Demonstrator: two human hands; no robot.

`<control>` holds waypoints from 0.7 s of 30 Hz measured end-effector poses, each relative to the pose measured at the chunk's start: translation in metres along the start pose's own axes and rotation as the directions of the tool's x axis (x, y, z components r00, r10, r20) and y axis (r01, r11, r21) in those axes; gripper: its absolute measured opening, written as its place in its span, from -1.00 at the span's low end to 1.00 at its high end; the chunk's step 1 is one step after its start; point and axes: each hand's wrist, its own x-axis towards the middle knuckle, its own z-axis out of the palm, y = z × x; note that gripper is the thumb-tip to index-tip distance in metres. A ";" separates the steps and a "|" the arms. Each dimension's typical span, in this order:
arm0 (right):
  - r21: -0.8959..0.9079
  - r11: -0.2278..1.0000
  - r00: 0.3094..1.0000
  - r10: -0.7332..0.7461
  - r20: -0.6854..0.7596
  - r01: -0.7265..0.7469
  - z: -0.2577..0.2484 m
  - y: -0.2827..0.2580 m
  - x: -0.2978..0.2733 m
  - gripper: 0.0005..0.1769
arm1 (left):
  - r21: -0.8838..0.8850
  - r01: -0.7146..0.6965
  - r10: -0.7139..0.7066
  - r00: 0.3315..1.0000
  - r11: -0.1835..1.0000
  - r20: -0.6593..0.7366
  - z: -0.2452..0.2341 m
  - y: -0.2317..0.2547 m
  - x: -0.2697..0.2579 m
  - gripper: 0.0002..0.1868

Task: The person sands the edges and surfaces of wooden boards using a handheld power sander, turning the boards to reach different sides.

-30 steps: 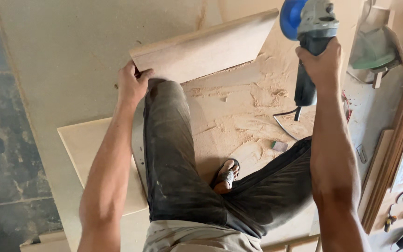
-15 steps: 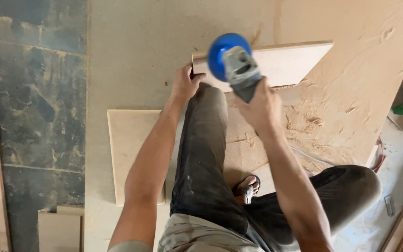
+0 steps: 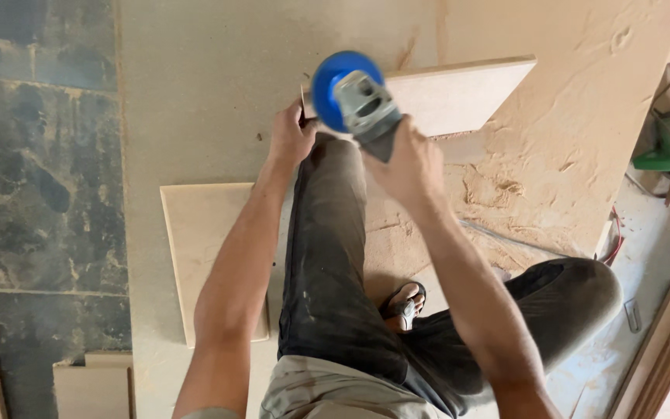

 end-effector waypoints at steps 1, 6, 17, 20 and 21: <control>0.031 0.999 0.999 0.036 0.009 -0.036 -0.004 0.011 0.000 -0.21 | -0.012 0.036 -0.035 0.999 0.999 0.015 -0.001 0.002 -0.001 -0.69; -0.030 0.998 0.984 0.057 -0.166 -0.063 -0.034 0.072 -0.005 -0.29 | -0.025 0.110 -0.107 0.990 0.994 0.094 -0.008 0.011 0.005 -0.68; 0.162 0.984 0.915 0.004 -0.404 0.067 -0.077 0.244 -0.002 -0.31 | 0.078 0.218 -0.228 0.959 0.973 0.169 -0.023 0.045 0.005 -0.64; 0.215 0.977 0.921 0.084 -0.379 0.000 -0.102 0.276 0.000 -0.36 | 0.074 0.184 -0.194 0.967 0.980 0.164 -0.023 0.044 0.007 -0.65; 0.201 0.980 0.911 0.071 -0.406 0.013 -0.112 0.282 0.003 -0.37 | 0.058 0.167 -0.174 0.972 0.984 0.160 -0.022 0.044 0.006 -0.66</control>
